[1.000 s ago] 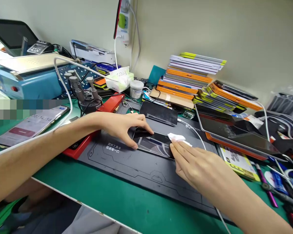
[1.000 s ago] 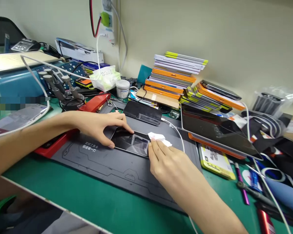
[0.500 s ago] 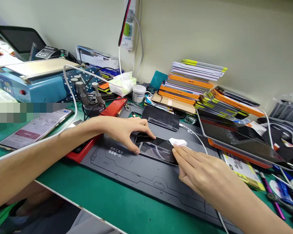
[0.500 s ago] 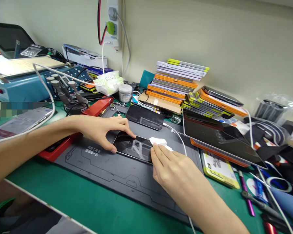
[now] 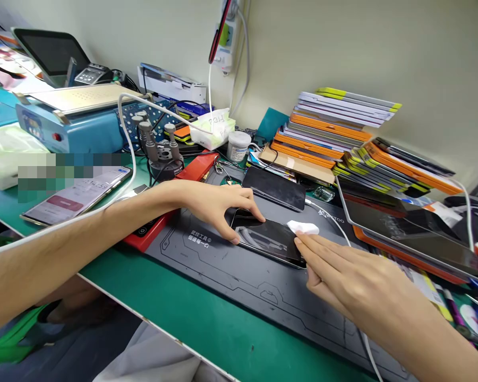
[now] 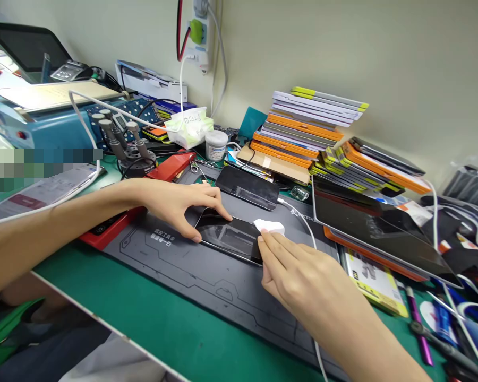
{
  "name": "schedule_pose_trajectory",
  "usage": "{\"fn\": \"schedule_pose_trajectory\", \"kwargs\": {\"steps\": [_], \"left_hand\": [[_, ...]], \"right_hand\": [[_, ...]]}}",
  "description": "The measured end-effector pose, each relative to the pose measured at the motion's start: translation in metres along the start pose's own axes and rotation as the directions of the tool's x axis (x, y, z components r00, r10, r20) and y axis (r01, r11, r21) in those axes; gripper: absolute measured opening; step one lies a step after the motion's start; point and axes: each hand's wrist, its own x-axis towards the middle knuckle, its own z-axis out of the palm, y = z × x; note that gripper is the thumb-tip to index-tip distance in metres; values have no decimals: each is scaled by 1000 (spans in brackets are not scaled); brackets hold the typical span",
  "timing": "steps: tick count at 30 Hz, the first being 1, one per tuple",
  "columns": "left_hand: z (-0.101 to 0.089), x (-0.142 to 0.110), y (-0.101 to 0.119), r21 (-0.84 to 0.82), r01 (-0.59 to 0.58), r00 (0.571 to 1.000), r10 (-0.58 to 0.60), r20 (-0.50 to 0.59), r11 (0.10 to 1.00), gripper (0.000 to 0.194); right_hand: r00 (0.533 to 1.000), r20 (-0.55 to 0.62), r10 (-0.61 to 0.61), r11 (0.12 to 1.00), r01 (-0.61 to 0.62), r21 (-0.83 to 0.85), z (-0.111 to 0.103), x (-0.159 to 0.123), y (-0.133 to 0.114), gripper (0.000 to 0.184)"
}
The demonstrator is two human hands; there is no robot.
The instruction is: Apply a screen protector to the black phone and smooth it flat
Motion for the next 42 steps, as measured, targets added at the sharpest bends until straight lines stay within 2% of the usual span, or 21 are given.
{"fn": "schedule_pose_trajectory", "kwargs": {"steps": [5, 12, 21, 26, 31, 34, 36, 39, 42], "left_hand": [[0, 0, -2, -15, -8, 1000, 8, -2, 1000, 74], [-2, -2, 2, -23, 51, 999, -50, 14, 998, 70], [-4, -2, 8, -32, 43, 996, -45, -79, 999, 58], [-6, -3, 8, -82, 11, 997, -17, -75, 997, 62], [-4, -4, 7, -61, 30, 996, -35, -77, 998, 60], [-4, -5, 7, -45, 36, 997, -39, -72, 998, 60], [-3, -4, 7, -48, 40, 997, -43, -68, 998, 62], [-2, -3, 9, -46, 60, 996, -63, -69, 997, 63], [-2, -3, 10, -35, 75, 995, -77, -66, 997, 63]], "right_hand": [[999, 20, -28, 999, 28, -28, -1, 0, 1, 33], [1000, 10, 10, 1000, -11, 12, -1, -4, 2, 30], [996, -10, 89, 988, -87, 131, -5, -2, 9, 30], [991, 62, 122, 980, -130, 150, 6, -17, 31, 34], [961, 127, 247, 962, -259, 86, 11, -28, 46, 53], [925, 97, 367, 924, -374, 79, 4, -25, 42, 55], [899, 121, 422, 881, -438, 179, -1, -20, 35, 52], [888, 239, 394, 820, -457, 346, 0, -13, 25, 54], [877, 315, 362, 798, -466, 382, 8, -13, 19, 59]]}}
